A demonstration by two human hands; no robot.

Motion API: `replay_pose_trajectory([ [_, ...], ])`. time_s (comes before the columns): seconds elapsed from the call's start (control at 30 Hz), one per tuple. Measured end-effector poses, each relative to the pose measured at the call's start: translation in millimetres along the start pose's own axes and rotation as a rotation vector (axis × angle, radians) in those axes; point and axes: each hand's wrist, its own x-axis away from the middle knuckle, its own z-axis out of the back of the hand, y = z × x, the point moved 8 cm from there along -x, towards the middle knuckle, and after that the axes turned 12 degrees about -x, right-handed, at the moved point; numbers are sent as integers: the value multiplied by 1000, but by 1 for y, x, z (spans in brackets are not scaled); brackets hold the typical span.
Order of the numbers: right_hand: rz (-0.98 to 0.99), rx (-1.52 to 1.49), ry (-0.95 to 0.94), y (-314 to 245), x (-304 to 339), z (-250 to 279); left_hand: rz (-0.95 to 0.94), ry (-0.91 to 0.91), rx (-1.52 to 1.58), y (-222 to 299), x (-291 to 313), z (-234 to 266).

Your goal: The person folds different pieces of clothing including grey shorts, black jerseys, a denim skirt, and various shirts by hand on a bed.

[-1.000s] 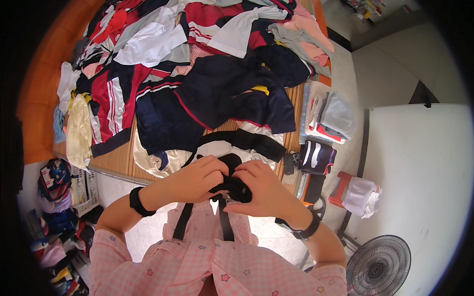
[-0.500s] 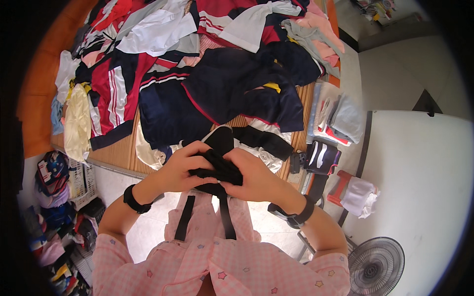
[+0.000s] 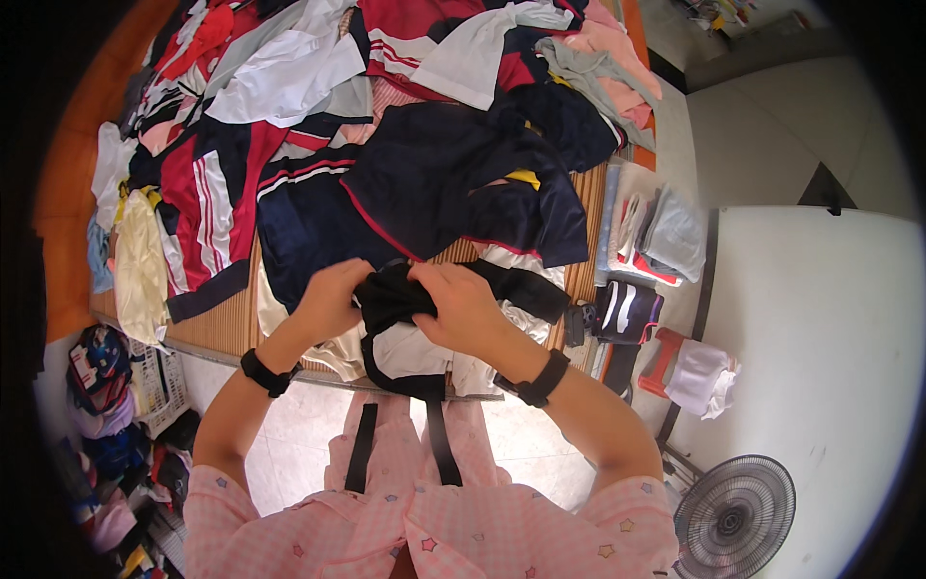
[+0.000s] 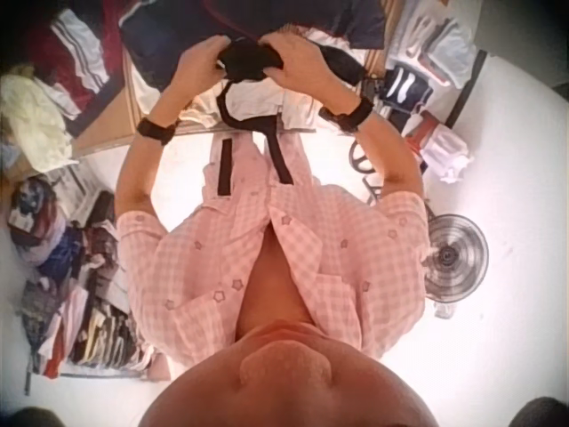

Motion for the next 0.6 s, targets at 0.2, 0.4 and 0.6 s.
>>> replay_pose_trajectory([
  [0.2, 291, 152, -1, -16, -14, 1, -254, 281, -414, 1, -5, 32],
  [0.4, 85, 148, -150, 79, 47, -87, -285, 139, -429, -58, 60, -83],
  [0.6, -39, 181, -435, 187, 135, -199, -178, -367, -320, -101, 126, -225],
])
